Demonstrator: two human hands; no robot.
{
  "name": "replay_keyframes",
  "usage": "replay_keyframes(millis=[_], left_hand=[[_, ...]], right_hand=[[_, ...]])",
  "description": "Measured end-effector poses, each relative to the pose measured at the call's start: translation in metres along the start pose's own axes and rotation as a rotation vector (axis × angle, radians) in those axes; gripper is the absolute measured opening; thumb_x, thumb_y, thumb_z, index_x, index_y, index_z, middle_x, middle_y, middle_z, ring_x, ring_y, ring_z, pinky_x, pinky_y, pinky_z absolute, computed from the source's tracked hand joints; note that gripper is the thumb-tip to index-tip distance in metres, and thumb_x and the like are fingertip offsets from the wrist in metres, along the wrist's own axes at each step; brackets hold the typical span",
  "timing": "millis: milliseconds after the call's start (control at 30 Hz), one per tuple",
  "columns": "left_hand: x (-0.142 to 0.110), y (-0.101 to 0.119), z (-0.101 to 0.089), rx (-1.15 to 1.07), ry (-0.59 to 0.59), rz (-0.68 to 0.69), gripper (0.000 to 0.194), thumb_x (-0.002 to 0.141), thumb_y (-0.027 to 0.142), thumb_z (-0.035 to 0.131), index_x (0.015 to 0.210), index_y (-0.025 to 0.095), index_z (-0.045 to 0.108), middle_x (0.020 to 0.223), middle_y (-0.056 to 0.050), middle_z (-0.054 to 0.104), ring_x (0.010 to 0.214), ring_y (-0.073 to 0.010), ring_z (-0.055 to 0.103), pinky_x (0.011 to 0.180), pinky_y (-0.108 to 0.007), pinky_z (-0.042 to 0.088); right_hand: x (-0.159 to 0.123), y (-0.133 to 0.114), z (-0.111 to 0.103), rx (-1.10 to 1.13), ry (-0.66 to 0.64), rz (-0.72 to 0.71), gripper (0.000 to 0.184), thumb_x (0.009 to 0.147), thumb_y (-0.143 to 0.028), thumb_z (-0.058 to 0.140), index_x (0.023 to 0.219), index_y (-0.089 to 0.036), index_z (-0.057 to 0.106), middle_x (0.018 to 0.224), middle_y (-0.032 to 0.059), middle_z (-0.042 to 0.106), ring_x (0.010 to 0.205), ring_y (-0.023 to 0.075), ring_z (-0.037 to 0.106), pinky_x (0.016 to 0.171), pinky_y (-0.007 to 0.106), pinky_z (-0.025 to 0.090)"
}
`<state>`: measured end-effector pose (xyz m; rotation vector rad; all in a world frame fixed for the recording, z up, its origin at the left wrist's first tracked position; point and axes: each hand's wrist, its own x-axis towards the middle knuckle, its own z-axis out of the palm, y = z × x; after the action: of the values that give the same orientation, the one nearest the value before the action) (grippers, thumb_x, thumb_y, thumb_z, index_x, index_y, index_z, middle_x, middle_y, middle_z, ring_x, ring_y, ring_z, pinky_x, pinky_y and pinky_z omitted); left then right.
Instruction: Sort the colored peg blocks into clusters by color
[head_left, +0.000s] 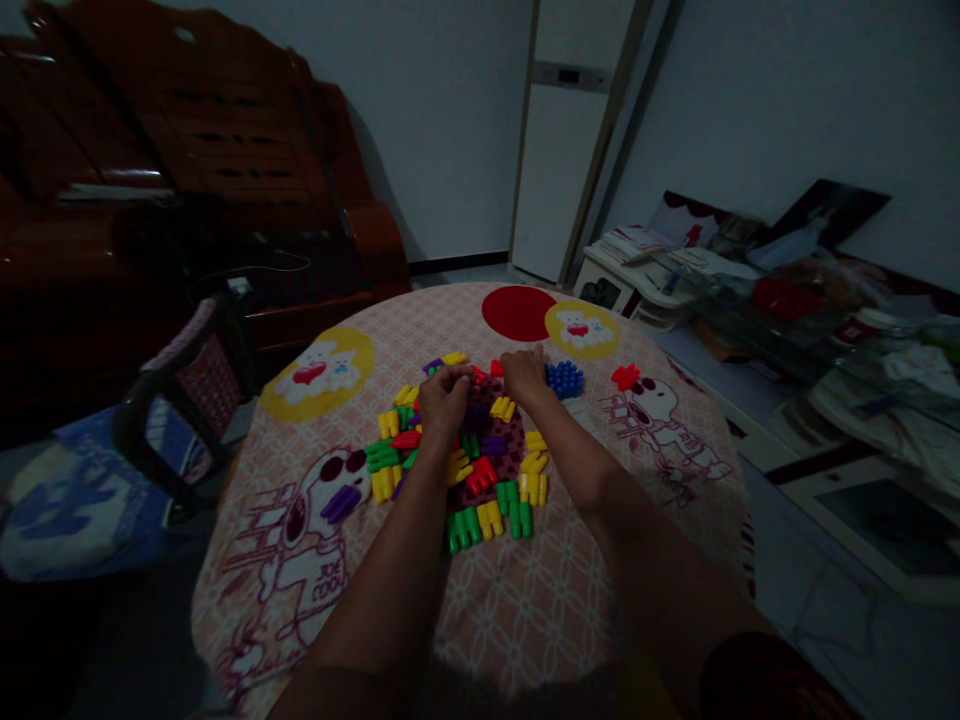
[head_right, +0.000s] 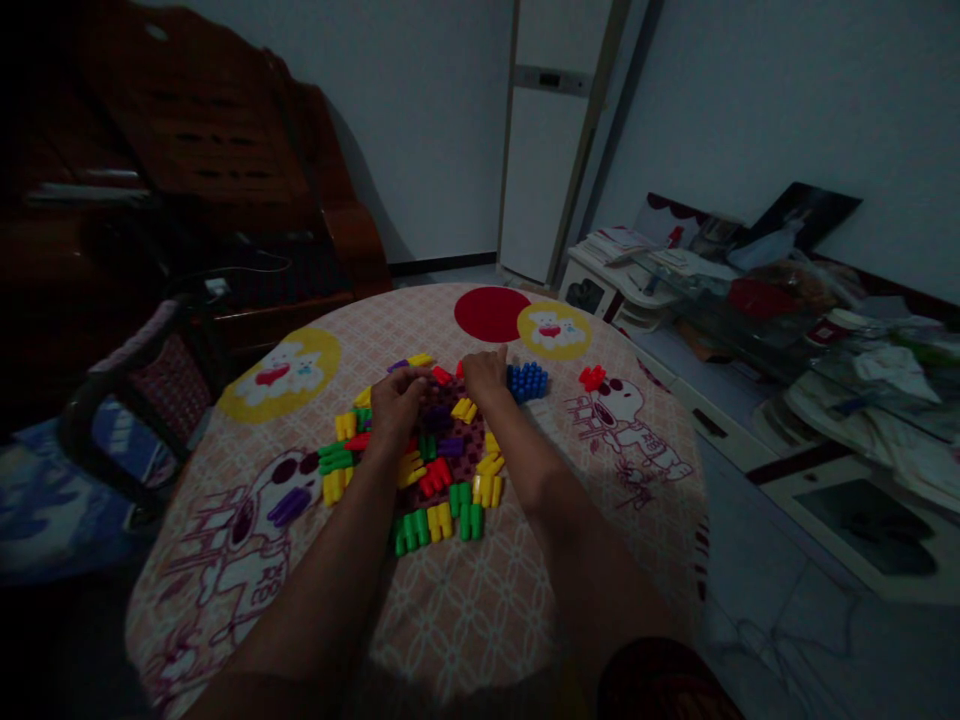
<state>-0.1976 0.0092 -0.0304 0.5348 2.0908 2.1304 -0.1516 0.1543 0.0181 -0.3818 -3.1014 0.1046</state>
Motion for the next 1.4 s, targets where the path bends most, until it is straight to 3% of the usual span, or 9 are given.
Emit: replay_keyframes(millis=[100, 200, 367, 467, 633, 767, 967, 1200, 1400], left_hand=[[0.000, -0.001, 0.001, 0.002, 0.001, -0.001, 0.023, 0.075, 0.031, 0.056, 0.089, 0.017, 0.068, 0.091, -0.006, 0.074, 0.071, -0.0163, 0.069, 0.066, -0.027, 0.055], [0.000, 0.000, 0.001, 0.004, -0.004, -0.006, 0.023, 0.075, 0.030, 0.056, 0.090, 0.017, 0.068, 0.088, -0.005, 0.074, 0.072, -0.0167, 0.069, 0.067, -0.027, 0.055], [-0.001, 0.002, 0.001, 0.013, 0.015, 0.001, 0.023, 0.074, 0.029, 0.057, 0.089, 0.017, 0.070, 0.086, -0.005, 0.074, 0.073, -0.0174, 0.069, 0.069, -0.029, 0.055], [-0.002, 0.003, 0.002, 0.008, 0.024, -0.006, 0.022, 0.073, 0.028, 0.057, 0.087, 0.017, 0.070, 0.086, -0.005, 0.073, 0.072, -0.0177, 0.069, 0.069, -0.029, 0.055], [-0.003, 0.005, 0.003, -0.020, 0.010, -0.026, 0.021, 0.073, 0.028, 0.057, 0.086, 0.017, 0.070, 0.083, -0.004, 0.073, 0.067, -0.0168, 0.068, 0.065, -0.028, 0.054], [-0.004, 0.006, 0.004, -0.049, 0.026, -0.024, 0.020, 0.071, 0.027, 0.058, 0.083, 0.016, 0.070, 0.077, -0.004, 0.071, 0.064, -0.0168, 0.067, 0.062, -0.027, 0.053], [-0.004, 0.006, 0.006, -0.106, 0.046, -0.048, 0.018, 0.070, 0.026, 0.058, 0.080, 0.016, 0.070, 0.075, -0.004, 0.072, 0.060, -0.0159, 0.066, 0.059, -0.027, 0.052], [-0.005, 0.009, 0.006, -0.120, 0.051, -0.052, 0.016, 0.070, 0.024, 0.059, 0.078, 0.016, 0.071, 0.072, -0.004, 0.070, 0.058, -0.0155, 0.065, 0.057, -0.025, 0.050], [-0.005, 0.008, 0.006, -0.128, 0.048, -0.041, 0.015, 0.069, 0.023, 0.060, 0.077, 0.016, 0.071, 0.072, -0.003, 0.070, 0.057, -0.0146, 0.064, 0.055, -0.024, 0.049]], right_hand=[[-0.009, -0.007, -0.001, -0.059, -0.001, 0.034, 0.032, 0.097, -0.012, 0.042, 0.113, -0.010, 0.069, 0.118, 0.0228, 0.071, 0.116, 0.0313, 0.064, 0.107, 0.051, 0.035], [-0.023, -0.013, 0.001, -0.078, -0.025, -0.021, 0.030, 0.098, -0.019, 0.046, 0.120, -0.013, 0.066, 0.120, 0.0209, 0.070, 0.115, 0.0290, 0.065, 0.099, 0.043, 0.042], [-0.051, -0.014, -0.004, -0.020, -0.007, -0.091, 0.033, 0.093, -0.013, 0.046, 0.117, -0.016, 0.069, 0.112, 0.0164, 0.073, 0.110, 0.0273, 0.066, 0.096, 0.039, 0.044], [-0.070, -0.004, -0.011, 0.069, 0.066, -0.054, 0.032, 0.089, -0.016, 0.052, 0.114, -0.018, 0.072, 0.108, 0.0128, 0.075, 0.107, 0.0271, 0.067, 0.093, 0.036, 0.046], [-0.093, 0.035, -0.009, 0.369, 0.266, 0.083, 0.033, 0.087, -0.023, 0.059, 0.116, -0.022, 0.074, 0.108, 0.0070, 0.077, 0.098, 0.0238, 0.070, 0.087, 0.033, 0.051], [-0.098, 0.079, 0.002, 0.566, 0.494, 0.190, 0.028, 0.079, -0.023, 0.059, 0.100, -0.019, 0.077, 0.097, 0.0058, 0.078, 0.087, 0.0220, 0.070, 0.082, 0.033, 0.053], [-0.108, 0.138, 0.014, 0.508, 0.735, 0.448, 0.024, 0.068, -0.021, 0.059, 0.084, -0.017, 0.076, 0.079, 0.0060, 0.076, 0.073, 0.0211, 0.067, 0.073, 0.032, 0.052], [-0.121, 0.156, 0.029, 0.263, 0.603, 0.555, 0.021, 0.070, -0.025, 0.063, 0.083, -0.016, 0.077, 0.085, 0.0133, 0.077, 0.079, 0.0251, 0.069, 0.075, 0.034, 0.049], [-0.128, 0.161, 0.020, 0.181, 0.499, 0.542, 0.019, 0.073, -0.026, 0.062, 0.072, -0.015, 0.077, 0.079, 0.0131, 0.076, 0.073, 0.0235, 0.069, 0.069, 0.031, 0.046]])
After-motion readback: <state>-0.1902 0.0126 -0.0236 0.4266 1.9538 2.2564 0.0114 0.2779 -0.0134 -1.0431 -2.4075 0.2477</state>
